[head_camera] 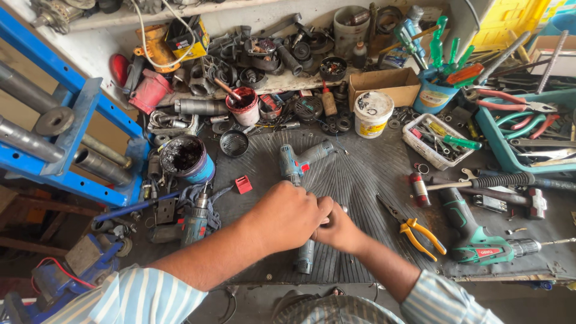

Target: The person uses a green screwdriver to remove screws from a cordless drill's housing. They unscrew multiple fasteners, set them aside, and continue disassembling the drill body on a cluttered workbench.

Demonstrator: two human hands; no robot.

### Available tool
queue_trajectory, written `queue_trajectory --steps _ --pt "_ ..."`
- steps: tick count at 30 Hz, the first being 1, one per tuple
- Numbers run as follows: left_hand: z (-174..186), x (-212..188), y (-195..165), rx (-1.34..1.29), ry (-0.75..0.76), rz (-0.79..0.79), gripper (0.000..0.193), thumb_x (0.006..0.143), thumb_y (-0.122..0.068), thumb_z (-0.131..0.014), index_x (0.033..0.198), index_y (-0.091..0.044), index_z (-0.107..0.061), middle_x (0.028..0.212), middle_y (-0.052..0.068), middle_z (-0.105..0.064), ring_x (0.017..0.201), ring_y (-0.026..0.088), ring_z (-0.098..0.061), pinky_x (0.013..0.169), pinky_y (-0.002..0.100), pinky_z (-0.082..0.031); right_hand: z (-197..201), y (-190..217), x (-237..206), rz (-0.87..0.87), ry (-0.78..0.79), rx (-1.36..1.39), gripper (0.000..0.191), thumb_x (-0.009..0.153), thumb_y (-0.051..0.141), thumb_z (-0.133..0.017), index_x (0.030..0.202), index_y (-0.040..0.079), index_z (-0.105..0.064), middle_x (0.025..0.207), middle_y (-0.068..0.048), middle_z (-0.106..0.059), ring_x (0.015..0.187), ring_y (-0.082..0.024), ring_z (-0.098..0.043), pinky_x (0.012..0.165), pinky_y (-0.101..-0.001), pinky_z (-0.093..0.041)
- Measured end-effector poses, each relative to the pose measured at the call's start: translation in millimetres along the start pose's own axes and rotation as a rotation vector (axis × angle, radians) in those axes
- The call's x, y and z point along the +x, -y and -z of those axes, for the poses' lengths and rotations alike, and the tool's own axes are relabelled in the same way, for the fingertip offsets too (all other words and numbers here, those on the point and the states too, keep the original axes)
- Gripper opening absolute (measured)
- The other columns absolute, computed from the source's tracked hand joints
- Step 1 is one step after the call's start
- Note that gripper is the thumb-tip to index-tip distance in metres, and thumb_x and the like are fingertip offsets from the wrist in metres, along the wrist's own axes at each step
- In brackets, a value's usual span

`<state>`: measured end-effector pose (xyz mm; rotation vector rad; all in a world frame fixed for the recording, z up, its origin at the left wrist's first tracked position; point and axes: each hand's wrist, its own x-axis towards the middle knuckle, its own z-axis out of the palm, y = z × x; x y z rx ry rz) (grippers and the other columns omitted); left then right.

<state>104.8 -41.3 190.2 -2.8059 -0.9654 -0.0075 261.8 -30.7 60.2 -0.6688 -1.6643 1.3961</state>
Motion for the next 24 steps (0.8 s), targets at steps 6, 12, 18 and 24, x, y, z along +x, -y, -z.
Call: queue_trajectory --steps 6,12,18,24 --pt "-3 2 0 -0.091 0.107 0.265 0.039 0.099 -0.043 -0.056 0.083 -0.01 -0.069 0.067 0.01 -0.071 0.061 0.027 -0.073 0.054 0.041 -0.054 -25 9 -26 0.04 -0.076 0.351 0.058 0.087 0.011 -0.062 0.14 0.001 -0.043 0.129 -0.007 -0.053 0.129 -0.016 -0.049 0.112 -0.0376 -0.037" --pt "-56 -18 12 -0.792 -0.117 0.528 0.046 0.105 -0.047 -0.049 0.085 -0.011 -0.069 0.066 0.011 -0.07 0.067 0.034 -0.071 0.064 0.047 -0.054 -22 -20 -32 0.206 -0.117 0.22 0.049 0.115 0.05 -0.039 0.118 0.001 -0.045 0.109 -0.004 -0.044 0.103 -0.015 -0.04 0.095 -0.0338 -0.034" --pt "-133 -45 -24 -1.064 -0.183 0.645 0.019 0.091 -0.024 -0.065 0.103 -0.009 -0.065 0.069 0.015 -0.066 0.063 0.028 -0.065 0.059 0.042 -0.05 -15 -14 -19 0.068 -0.143 0.158 0.05 0.115 0.041 -0.035 0.093 0.002 -0.056 0.089 -0.005 -0.05 0.085 -0.016 -0.047 0.082 -0.0312 -0.04" --pt "-172 -62 -45 -1.228 -0.179 0.67 0.032 0.084 -0.016 -0.076 0.114 -0.009 -0.067 0.067 0.012 -0.061 0.056 0.019 -0.052 0.057 0.038 -0.048 -24 0 -22 0.023 -0.228 0.19 0.035 0.109 0.032 -0.038 0.093 0.004 -0.051 0.092 -0.007 -0.048 0.083 -0.015 -0.044 0.077 -0.028 -0.039"
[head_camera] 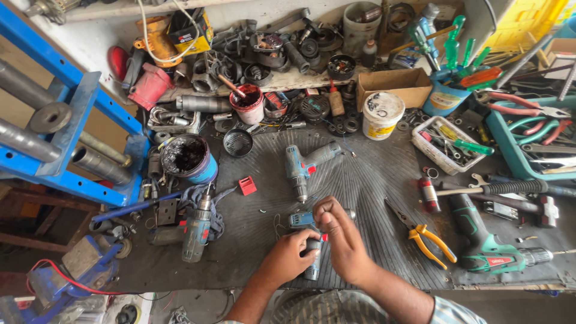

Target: The person uses a green screwdriver to remove screws from a cordless drill's housing. They unscrew multiple fasteners, set them aside, and continue disassembling the drill body on a cluttered workbench.

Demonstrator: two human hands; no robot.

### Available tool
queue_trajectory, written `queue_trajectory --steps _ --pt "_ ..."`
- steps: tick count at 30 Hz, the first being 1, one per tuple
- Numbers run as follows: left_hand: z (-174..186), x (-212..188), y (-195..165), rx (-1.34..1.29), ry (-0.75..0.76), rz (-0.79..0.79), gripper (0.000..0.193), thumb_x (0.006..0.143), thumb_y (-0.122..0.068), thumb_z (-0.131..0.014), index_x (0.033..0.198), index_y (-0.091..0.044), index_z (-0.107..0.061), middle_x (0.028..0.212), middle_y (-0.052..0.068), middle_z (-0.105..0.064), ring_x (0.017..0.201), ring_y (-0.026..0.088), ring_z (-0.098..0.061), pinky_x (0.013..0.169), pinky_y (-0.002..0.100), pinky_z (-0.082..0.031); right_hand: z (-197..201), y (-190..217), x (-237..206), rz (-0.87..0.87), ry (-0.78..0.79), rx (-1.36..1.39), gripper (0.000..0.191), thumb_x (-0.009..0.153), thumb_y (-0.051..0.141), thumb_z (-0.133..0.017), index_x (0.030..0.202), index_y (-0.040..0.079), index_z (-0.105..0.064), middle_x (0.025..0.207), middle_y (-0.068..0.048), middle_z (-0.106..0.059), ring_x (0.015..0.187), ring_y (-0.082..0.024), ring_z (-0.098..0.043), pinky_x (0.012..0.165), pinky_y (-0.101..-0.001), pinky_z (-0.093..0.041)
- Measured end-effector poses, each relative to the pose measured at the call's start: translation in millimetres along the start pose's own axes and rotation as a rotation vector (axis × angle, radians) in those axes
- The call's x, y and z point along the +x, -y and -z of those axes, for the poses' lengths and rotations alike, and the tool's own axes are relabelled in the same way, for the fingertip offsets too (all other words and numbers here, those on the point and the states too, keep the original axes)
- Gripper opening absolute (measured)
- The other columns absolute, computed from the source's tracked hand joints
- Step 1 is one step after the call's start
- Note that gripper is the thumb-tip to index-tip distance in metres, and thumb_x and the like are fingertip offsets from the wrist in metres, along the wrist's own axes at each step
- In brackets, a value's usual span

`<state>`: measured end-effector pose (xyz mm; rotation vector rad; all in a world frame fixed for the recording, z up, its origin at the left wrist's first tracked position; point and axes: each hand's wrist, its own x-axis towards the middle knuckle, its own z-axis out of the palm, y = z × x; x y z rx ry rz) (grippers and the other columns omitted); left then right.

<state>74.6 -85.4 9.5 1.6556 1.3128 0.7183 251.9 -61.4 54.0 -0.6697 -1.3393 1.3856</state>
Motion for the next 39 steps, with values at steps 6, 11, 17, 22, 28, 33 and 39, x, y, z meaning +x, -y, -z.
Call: queue_trajectory --steps 6,11,17,22,28,33,39 --pt "-6 3 12 -0.018 -0.065 -0.075 0.033 0.084 -0.012 -0.078 0.115 -0.008 -0.069 0.084 0.013 -0.066 0.073 0.016 -0.063 0.071 0.035 -0.055 45 -14 45 0.055 0.611 0.537 0.045 0.122 0.021 -0.046 0.079 0.011 -0.045 0.078 0.002 -0.05 0.071 -0.008 -0.042 0.076 -0.0245 -0.039" --pt "-15 3 16 -0.054 -0.175 -0.141 0.032 0.081 -0.011 -0.078 0.111 -0.007 -0.068 0.087 0.01 -0.07 0.075 0.016 -0.07 0.074 0.031 -0.057 23 7 39 0.018 0.102 -0.079 0.027 0.104 0.02 -0.037 0.091 0.003 -0.054 0.089 -0.009 -0.052 0.085 -0.017 -0.048 0.081 -0.0298 -0.039" --pt "-22 2 17 -0.009 -0.211 -0.068 0.028 0.079 -0.012 -0.08 0.105 -0.008 -0.07 0.065 0.008 -0.052 0.057 0.017 -0.047 0.057 0.034 -0.046 16 13 34 0.025 0.264 0.375 0.033 0.107 0.02 -0.047 0.077 0.007 -0.046 0.073 -0.005 -0.047 0.071 -0.014 -0.043 0.071 -0.0304 -0.037" --pt "-21 4 14 0.0 -0.192 -0.005 0.028 0.078 -0.011 -0.081 0.104 -0.009 -0.07 0.064 0.007 -0.051 0.056 0.016 -0.046 0.056 0.033 -0.046 31 26 49 -0.029 0.445 0.197 0.033 0.1 0.023 -0.042 0.077 0.001 -0.052 0.074 -0.007 -0.051 0.068 -0.016 -0.044 0.066 -0.0299 -0.036" --pt "-24 3 19 -0.024 -0.215 -0.038 0.028 0.079 -0.012 -0.08 0.105 -0.008 -0.069 0.066 0.007 -0.053 0.057 0.016 -0.047 0.057 0.034 -0.046 4 12 17 -0.032 0.016 -0.085 0.022 0.099 0.02 -0.044 0.091 0.002 -0.052 0.086 -0.006 -0.044 0.077 -0.013 -0.041 0.071 -0.0297 -0.036" --pt "-25 5 23 0.137 -0.213 -0.008 0.033 0.079 -0.017 -0.086 0.093 -0.002 -0.06 0.069 0.012 -0.056 0.058 0.02 -0.051 0.058 0.036 -0.046 29 -5 28 -0.141 0.511 0.353 0.019 0.102 0.017 -0.049 0.094 0.001 -0.056 0.088 -0.006 -0.051 0.076 -0.011 -0.043 0.069 -0.0267 -0.036" --pt "-22 3 23 -0.121 -0.216 -0.155 0.021 0.089 -0.015 -0.073 0.107 -0.005 -0.067 0.082 0.006 -0.067 0.069 0.015 -0.063 0.065 0.032 -0.053 7 10 31 0.043 0.125 0.029 0.018 0.105 0.024 -0.047 0.103 0.006 -0.049 0.101 -0.006 -0.049 0.095 -0.015 -0.046 0.089 -0.0276 -0.038"
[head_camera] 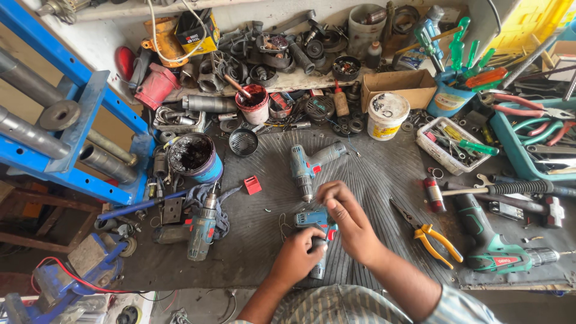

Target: The person uses a green screwdriver to remove screws from a cordless drill's housing. They unscrew multiple fasteners, set them aside, and continue disassembling the drill body on a cluttered workbench.

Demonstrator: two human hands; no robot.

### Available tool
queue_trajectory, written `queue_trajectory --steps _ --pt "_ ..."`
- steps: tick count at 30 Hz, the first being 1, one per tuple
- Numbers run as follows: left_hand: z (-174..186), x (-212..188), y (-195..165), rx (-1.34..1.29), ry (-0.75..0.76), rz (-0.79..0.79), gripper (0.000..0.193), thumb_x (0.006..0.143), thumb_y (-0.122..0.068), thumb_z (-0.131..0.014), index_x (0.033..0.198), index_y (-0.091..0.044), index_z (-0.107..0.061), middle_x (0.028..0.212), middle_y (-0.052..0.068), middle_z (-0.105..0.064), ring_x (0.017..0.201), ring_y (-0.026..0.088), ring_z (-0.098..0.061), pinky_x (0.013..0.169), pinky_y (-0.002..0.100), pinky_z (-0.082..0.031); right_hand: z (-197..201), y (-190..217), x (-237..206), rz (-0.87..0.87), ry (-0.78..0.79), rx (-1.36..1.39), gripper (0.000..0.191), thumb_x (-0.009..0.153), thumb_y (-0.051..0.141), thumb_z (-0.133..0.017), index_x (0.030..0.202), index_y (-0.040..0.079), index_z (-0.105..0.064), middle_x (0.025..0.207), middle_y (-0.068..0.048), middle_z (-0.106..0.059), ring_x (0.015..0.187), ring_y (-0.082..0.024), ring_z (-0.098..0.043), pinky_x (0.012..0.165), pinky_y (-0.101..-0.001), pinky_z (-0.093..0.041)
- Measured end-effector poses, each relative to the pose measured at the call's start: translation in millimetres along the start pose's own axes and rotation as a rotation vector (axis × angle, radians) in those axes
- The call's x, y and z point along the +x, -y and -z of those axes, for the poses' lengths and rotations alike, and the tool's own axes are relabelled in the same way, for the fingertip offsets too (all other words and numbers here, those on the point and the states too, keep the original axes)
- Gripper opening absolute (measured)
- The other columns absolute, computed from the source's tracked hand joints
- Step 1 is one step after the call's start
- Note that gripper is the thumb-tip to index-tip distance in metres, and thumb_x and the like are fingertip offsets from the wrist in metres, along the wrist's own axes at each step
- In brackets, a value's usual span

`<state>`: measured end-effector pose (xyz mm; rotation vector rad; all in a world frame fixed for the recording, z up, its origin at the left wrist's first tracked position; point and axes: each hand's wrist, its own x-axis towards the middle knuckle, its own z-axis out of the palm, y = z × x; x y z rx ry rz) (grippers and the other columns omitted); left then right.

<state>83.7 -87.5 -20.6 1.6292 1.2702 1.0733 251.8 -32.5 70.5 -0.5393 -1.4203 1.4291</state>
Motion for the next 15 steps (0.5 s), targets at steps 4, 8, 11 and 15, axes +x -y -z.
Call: queue_trajectory --steps 4,8,11,15 --pt "16 10 2 -0.498 -0.01 0.368 0.021 0.102 -0.02 -0.063 0.11 -0.002 -0.069 0.068 -0.004 -0.051 0.056 0.006 -0.043 0.053 0.026 -0.039 -13 4 -6 0.016 -0.09 -0.074 0.021 0.109 0.025 -0.044 0.1 0.006 -0.05 0.093 -0.005 -0.048 0.085 -0.014 -0.044 0.08 -0.0276 -0.04" --pt "39 20 -2 -1.091 0.027 0.453 0.029 0.102 -0.02 -0.059 0.121 0.001 -0.064 0.063 -0.002 -0.046 0.048 0.006 -0.034 0.05 0.025 -0.034 -1 -11 0 -0.025 0.023 0.46 0.017 0.106 0.022 -0.052 0.1 0.007 -0.045 0.072 -0.001 -0.043 0.063 -0.01 -0.037 0.059 -0.0255 -0.034" --pt "44 23 -8 -1.509 0.056 0.22 0.034 0.103 -0.011 -0.057 0.135 0.001 -0.061 0.077 0.001 -0.056 0.053 0.006 -0.038 0.054 0.023 -0.036 9 -19 7 -0.033 0.154 0.596 0.017 0.102 0.019 -0.057 0.103 0.009 -0.044 0.069 0.0 -0.044 0.058 -0.008 -0.037 0.055 -0.0249 -0.033" --pt "41 23 -21 -1.613 -0.096 0.252 0.04 0.097 0.003 -0.051 0.137 0.001 -0.058 0.106 0.007 -0.063 0.065 0.007 -0.047 0.061 0.022 -0.041 5 -16 7 0.137 0.071 0.463 0.017 0.102 0.019 -0.063 0.101 0.009 -0.05 0.087 -0.007 -0.051 0.077 -0.015 -0.048 0.07 -0.0318 -0.041"
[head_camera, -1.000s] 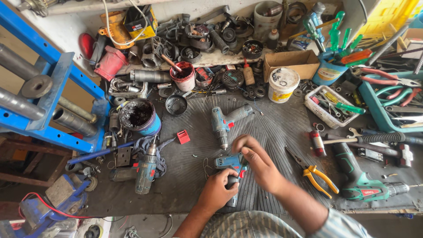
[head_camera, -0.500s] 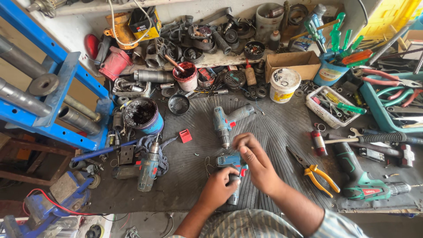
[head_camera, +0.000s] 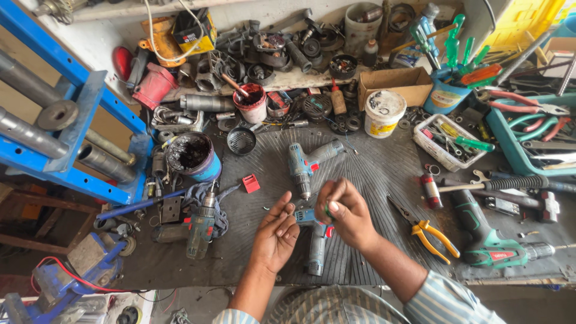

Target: The person uses a green screwdriver to remove screws from a cordless drill's housing. They unscrew multiple fasteners, set them aside, and continue disassembling the drill body on a cluttered workbench.

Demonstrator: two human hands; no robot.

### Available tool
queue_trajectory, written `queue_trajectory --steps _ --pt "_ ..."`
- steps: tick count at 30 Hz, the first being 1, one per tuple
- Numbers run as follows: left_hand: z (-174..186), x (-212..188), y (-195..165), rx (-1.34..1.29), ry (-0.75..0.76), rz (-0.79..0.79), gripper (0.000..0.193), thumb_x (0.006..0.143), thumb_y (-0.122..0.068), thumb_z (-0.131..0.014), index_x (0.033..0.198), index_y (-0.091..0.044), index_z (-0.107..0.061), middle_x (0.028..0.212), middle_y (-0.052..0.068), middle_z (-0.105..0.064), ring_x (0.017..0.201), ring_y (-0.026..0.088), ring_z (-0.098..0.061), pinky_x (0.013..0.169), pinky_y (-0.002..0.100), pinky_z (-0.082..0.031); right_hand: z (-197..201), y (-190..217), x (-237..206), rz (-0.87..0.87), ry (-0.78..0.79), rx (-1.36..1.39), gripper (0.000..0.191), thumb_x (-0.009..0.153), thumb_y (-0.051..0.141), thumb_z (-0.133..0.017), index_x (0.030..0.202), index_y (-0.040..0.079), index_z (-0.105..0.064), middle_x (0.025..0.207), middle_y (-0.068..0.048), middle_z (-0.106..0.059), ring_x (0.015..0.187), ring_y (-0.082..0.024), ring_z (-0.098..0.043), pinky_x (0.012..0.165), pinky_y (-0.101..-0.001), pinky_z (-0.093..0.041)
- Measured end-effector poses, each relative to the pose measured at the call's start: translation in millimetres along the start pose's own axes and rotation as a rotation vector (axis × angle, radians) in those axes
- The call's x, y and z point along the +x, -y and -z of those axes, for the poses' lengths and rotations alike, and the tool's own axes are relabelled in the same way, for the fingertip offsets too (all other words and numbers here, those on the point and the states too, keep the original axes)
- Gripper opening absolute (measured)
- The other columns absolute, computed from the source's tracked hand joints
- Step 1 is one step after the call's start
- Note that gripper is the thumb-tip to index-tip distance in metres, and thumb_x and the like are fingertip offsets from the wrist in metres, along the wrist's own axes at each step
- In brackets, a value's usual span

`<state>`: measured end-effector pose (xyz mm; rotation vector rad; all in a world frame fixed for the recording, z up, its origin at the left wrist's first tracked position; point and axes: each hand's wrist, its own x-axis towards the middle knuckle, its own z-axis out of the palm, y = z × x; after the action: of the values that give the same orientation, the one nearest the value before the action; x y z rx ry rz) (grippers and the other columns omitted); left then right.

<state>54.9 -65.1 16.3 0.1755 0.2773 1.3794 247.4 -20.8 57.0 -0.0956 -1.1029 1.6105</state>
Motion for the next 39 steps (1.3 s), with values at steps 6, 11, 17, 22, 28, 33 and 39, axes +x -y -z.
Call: queue_trajectory --steps 6,11,17,22,28,33,39 --pt "0 -2 0 -0.224 -0.345 -0.127 0.031 0.097 -0.003 -0.042 0.124 -0.001 -0.058 0.1 0.008 -0.06 0.079 0.015 -0.059 0.074 0.029 -0.05 -14 -1 -19 -0.047 -0.118 -0.245 0.029 0.108 0.028 -0.048 0.097 0.003 -0.057 0.087 -0.009 -0.054 0.082 -0.018 -0.05 0.078 -0.0347 -0.043" --pt "19 4 5 -0.07 -0.48 -0.045 0.019 0.103 -0.021 -0.054 0.096 -0.005 -0.061 0.078 0.006 -0.057 0.065 0.016 -0.052 0.062 0.034 -0.045 0 -13 -27 -0.033 -0.08 0.086 0.038 0.117 0.028 -0.047 0.091 0.001 -0.055 0.073 0.0 -0.045 0.069 -0.012 -0.04 0.067 -0.03 -0.035" --pt "22 0 2 0.017 -0.63 0.165 0.014 0.103 -0.016 -0.055 0.096 -0.005 -0.058 0.079 0.008 -0.057 0.069 0.02 -0.054 0.067 0.036 -0.048 -2 -10 -21 -0.023 -0.063 0.038 0.015 0.101 0.021 -0.058 0.101 0.008 -0.049 0.078 -0.007 -0.048 0.069 -0.017 -0.044 0.066 -0.0329 -0.038" --pt "14 7 -26 0.212 -0.58 0.09 0.015 0.097 -0.004 -0.049 0.106 -0.001 -0.061 0.087 0.008 -0.064 0.081 0.02 -0.064 0.078 0.037 -0.056 -22 -1 -26 0.021 -0.132 -0.242 0.03 0.107 0.033 -0.053 0.101 0.004 -0.052 0.085 -0.011 -0.05 0.083 -0.021 -0.046 0.075 -0.0367 -0.04" --pt "-10 32 -70 0.489 -0.243 0.361 0.012 0.106 -0.019 -0.066 0.105 -0.008 -0.066 0.081 -0.001 -0.059 0.068 0.009 -0.057 0.057 0.027 -0.049 -5 -5 -30 0.005 -0.333 -0.15 0.05 0.108 0.036 -0.047 0.07 0.004 -0.048 0.063 -0.006 -0.044 0.063 -0.018 -0.039 0.063 -0.0354 -0.033" --pt "-38 101 -120 2.404 -0.145 -0.614 0.017 0.088 -0.022 -0.073 0.099 -0.01 -0.069 0.099 0.012 -0.071 0.089 0.033 -0.07 0.072 0.044 -0.056 8 -16 -35 0.03 -0.31 -0.114 0.045 0.102 0.032 -0.052 0.067 0.006 -0.043 0.06 -0.003 -0.039 0.057 -0.015 -0.033 0.057 -0.0349 -0.029" --pt "-52 154 -123 3.046 -0.141 -0.225 0.013 0.096 -0.017 -0.064 0.094 -0.012 -0.075 0.111 0.009 -0.071 0.093 0.032 -0.074 0.073 0.045 -0.061 -2 -12 -35 0.049 -0.275 -0.337 0.036 0.105 0.029 -0.053 0.079 0.005 -0.045 0.072 -0.004 -0.045 0.067 -0.016 -0.043 0.064 -0.0342 -0.038"
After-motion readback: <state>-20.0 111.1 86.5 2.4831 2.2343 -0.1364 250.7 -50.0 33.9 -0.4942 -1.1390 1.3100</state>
